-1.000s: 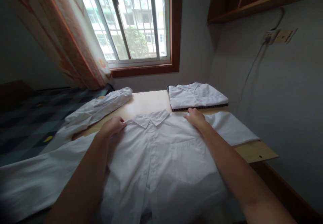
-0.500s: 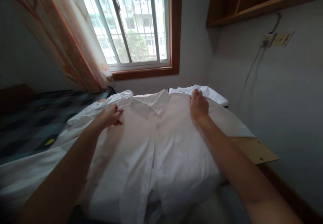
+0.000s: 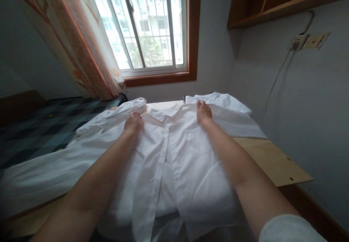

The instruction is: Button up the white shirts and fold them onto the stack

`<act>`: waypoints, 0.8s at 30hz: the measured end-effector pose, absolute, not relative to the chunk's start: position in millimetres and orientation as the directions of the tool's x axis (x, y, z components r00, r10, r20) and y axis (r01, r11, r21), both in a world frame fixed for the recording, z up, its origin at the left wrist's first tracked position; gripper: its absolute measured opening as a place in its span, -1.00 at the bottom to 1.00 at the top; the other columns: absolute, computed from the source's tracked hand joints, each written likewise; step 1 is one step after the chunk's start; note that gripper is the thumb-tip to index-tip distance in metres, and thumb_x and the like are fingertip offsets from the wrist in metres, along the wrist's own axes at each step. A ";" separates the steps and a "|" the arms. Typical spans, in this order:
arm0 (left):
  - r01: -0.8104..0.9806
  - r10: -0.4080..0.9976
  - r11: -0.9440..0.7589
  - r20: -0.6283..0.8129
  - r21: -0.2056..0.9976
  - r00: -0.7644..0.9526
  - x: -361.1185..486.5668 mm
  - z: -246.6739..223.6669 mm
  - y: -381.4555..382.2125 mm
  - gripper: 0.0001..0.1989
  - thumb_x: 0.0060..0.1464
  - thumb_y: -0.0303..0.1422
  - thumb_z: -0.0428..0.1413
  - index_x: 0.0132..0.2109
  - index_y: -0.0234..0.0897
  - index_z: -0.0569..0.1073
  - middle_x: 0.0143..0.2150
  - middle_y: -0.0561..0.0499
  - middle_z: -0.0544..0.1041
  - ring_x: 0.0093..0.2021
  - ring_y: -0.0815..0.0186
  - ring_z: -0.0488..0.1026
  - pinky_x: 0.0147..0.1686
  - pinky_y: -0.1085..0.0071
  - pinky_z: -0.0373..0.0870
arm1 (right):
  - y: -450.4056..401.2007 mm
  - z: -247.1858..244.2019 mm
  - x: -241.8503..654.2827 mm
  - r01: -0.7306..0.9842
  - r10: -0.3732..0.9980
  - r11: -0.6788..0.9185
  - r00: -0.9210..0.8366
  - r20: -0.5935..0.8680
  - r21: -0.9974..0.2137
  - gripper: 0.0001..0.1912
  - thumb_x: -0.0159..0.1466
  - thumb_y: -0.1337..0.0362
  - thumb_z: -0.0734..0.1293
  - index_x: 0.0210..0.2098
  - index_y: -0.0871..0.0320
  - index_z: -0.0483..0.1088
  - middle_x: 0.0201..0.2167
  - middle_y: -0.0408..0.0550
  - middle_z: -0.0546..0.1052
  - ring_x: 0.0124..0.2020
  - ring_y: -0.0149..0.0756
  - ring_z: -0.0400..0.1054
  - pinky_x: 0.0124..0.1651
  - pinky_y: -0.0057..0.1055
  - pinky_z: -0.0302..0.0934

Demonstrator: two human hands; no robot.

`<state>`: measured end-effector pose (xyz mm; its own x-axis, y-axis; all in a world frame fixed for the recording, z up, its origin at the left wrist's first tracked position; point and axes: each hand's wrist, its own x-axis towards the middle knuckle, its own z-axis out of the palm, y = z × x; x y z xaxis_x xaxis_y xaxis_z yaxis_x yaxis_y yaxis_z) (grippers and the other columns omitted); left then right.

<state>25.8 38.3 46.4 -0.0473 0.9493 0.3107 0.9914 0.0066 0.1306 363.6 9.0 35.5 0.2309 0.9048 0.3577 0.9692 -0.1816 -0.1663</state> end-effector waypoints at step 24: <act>0.832 0.870 -0.466 0.325 0.300 0.370 103.1 0.9 -18.7 -0.80 0.18 -0.50 0.04 -0.20 -0.36 0.57 -0.21 -0.14 0.56 -0.18 0.22 0.48 -0.09 0.37 0.37 | -40.0 -7.0 264.3 0.858 0.912 0.325 -0.173 0.373 -0.398 -0.78 0.28 0.42 0.29 -0.24 0.22 0.60 -0.24 0.07 0.58 -0.19 -0.27 0.40 -0.03 -0.43 0.17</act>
<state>103.1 -18.7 0.9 0.3696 0.8703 0.3254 0.8325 -0.4658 0.3001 264.3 -40.0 -7.0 -0.1726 0.9116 0.3732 0.8575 0.3255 -0.3984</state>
